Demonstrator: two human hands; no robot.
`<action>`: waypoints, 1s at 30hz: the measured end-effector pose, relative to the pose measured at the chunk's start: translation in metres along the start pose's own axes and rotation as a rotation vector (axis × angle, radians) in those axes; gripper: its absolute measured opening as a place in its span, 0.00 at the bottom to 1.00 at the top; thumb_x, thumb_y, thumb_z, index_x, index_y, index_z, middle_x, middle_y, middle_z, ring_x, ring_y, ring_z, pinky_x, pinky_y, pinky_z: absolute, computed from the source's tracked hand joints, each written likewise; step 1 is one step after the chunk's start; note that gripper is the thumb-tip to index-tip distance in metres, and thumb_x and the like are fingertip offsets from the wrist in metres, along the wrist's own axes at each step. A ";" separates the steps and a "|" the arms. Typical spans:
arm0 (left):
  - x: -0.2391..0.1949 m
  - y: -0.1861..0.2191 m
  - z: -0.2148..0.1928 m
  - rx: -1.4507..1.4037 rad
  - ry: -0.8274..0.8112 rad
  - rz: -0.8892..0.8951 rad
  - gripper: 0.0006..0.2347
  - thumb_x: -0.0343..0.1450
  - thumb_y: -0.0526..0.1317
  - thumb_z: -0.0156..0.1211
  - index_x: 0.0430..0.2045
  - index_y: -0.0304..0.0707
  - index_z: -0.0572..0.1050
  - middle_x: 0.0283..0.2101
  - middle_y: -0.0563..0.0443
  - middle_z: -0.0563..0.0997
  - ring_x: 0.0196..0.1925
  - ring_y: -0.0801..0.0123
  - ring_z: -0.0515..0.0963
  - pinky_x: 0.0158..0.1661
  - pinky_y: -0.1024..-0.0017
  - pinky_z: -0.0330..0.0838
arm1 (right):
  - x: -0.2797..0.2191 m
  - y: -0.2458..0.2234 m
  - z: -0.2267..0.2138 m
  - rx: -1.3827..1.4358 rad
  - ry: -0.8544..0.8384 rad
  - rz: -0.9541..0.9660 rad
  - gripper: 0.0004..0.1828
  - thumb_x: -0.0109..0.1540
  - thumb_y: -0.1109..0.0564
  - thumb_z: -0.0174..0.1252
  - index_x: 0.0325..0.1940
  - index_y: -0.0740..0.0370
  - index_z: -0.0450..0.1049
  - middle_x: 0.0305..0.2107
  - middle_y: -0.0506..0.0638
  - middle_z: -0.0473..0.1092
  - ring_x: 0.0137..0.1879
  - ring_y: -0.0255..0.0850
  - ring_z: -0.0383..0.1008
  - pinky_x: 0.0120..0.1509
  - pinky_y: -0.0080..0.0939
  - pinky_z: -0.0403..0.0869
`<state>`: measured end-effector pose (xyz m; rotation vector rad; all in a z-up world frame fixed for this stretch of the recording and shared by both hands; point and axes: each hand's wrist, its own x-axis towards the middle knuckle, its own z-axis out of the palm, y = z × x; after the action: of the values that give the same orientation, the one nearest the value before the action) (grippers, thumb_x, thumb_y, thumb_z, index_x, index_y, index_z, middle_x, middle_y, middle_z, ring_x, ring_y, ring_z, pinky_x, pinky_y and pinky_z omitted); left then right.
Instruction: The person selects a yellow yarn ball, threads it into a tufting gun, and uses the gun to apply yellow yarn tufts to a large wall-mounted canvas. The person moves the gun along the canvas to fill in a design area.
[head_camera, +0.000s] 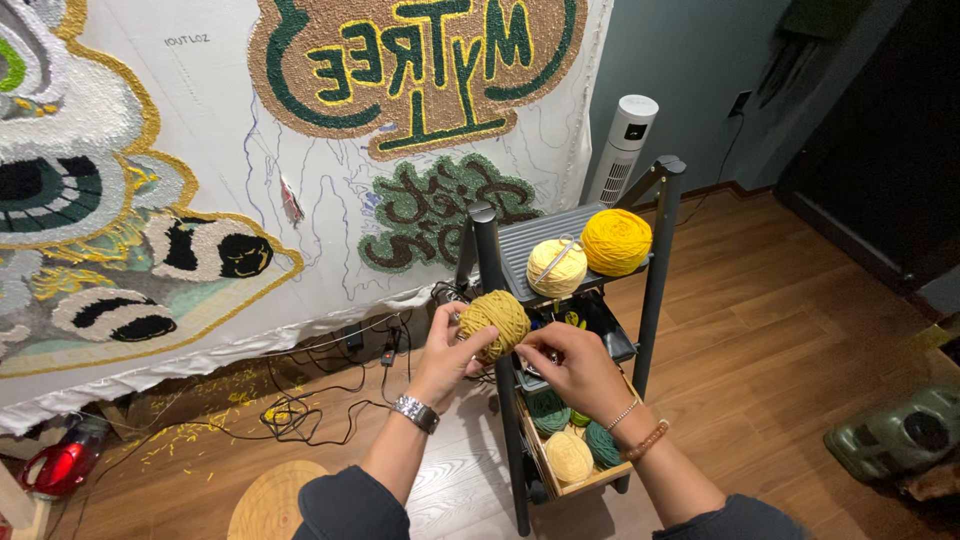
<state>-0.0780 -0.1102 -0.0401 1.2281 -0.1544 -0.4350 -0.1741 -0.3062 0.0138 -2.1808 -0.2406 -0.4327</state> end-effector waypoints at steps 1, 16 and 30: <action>0.000 -0.004 0.001 -0.010 -0.018 0.017 0.20 0.67 0.37 0.67 0.49 0.46 0.63 0.46 0.50 0.80 0.38 0.76 0.80 0.29 0.78 0.73 | -0.001 0.001 0.002 0.051 0.038 0.033 0.09 0.60 0.56 0.65 0.38 0.65 0.81 0.26 0.49 0.77 0.28 0.36 0.74 0.33 0.36 0.72; -0.013 -0.021 0.029 -0.143 0.028 -0.064 0.20 0.67 0.35 0.65 0.49 0.46 0.62 0.48 0.49 0.81 0.46 0.69 0.83 0.41 0.68 0.79 | -0.011 0.023 0.027 0.409 0.326 0.216 0.11 0.61 0.59 0.64 0.45 0.67 0.81 0.30 0.46 0.79 0.34 0.28 0.75 0.37 0.29 0.74; -0.012 -0.033 0.041 -0.144 0.029 0.027 0.22 0.66 0.34 0.67 0.50 0.44 0.62 0.45 0.49 0.81 0.43 0.70 0.83 0.39 0.68 0.80 | -0.019 0.013 0.017 0.042 0.390 -0.004 0.09 0.59 0.61 0.63 0.43 0.66 0.81 0.37 0.56 0.81 0.40 0.45 0.84 0.43 0.38 0.79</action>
<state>-0.1109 -0.1502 -0.0558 1.0890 -0.1127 -0.3972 -0.1839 -0.3004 -0.0127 -2.0061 -0.0377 -0.8337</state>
